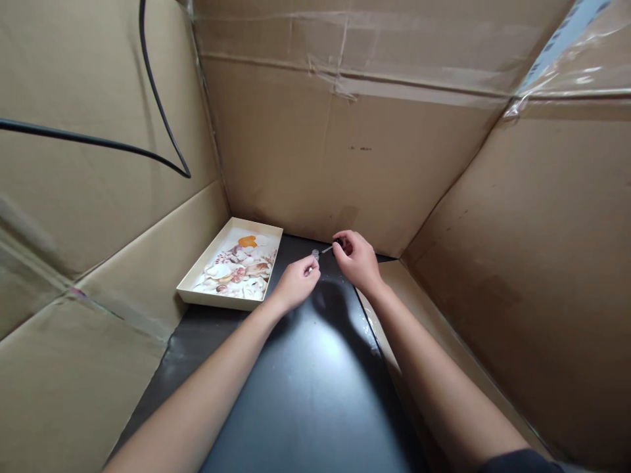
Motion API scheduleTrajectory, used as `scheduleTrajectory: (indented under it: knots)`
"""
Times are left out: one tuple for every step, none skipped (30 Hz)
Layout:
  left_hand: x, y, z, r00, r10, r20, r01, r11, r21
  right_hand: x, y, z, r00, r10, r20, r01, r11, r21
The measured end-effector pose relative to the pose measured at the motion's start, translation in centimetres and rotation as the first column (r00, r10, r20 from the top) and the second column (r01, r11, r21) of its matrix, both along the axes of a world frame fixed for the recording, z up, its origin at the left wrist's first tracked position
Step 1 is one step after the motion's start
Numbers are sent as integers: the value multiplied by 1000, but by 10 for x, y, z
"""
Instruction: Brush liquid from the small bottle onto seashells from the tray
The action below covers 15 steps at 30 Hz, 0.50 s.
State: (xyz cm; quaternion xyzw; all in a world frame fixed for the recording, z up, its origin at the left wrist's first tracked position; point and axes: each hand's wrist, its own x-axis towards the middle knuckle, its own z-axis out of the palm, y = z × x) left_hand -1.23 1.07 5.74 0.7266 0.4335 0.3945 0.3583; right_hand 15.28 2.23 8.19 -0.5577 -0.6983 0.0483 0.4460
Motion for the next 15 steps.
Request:
scheduleTrajectory:
  knots:
    - [2, 3, -10, 999, 27, 31, -27, 1000, -1, -1, 3, 1, 1000, -10, 29, 10, 1000, 6]
    - [4, 5, -18, 997, 64, 51, -64, 998, 4, -3, 5, 2, 999, -18, 50, 17, 1000, 13]
    - [4, 8, -26, 992, 111, 63, -113, 993, 22, -4, 7, 3, 998, -23, 65, 21, 1000, 20]
    - [4, 12, -32, 986, 154, 66, -157, 987, 40, -5, 8, 4, 997, -23, 76, 21, 999, 25]
    - [4, 15, -38, 979, 194, 63, -197, 979, 53, -6, 9, 4, 996, -22, 85, 19, 999, 30]
    - [4, 18, -42, 972, 229, 57, -232, 971, 58, -7, 10, 5, 995, -19, 95, 16, 999, 31]
    - [4, 21, -45, 965, 257, 46, -259, 964, 54, -8, 12, 5, 994, -17, 108, 14, 999, 29]
    - [5, 24, -47, 959, 283, 33, -284, 958, 45, -9, 13, 5, 993, -15, 121, 13, 1000, 24]
    - [6, 26, -48, 950, 311, 14, -311, 950, 33, -10, 14, 5, 991, -15, 134, 13, 1000, 17]
    - [7, 29, -49, 940, 342, -10, -342, 939, 23, -11, 15, 5, 989, -15, 146, 14, 1000, 10]
    - [8, 31, -49, 927, 372, -40, -372, 928, 18, -11, 16, 4, 987, -15, 158, 14, 1000, 3]
    - [10, 33, -48, 917, 392, -76, -392, 920, 21, -12, 17, 3, 986, -12, 169, 13, 1000, -3]
    - [12, 35, -48, 908, 401, -119, -400, 916, 34, -12, 18, 3, 984, -8, 179, 10, 1000, -9]
    - [13, 37, -47, 903, 395, -169, -391, 919, 56, -12, 19, 2, 982, -2, 187, 5, 1000, -15]
    - [15, 38, -47, 897, 379, -229, -369, 925, 86, -13, 20, 2, 981, 6, 192, -2, 1000, -19]
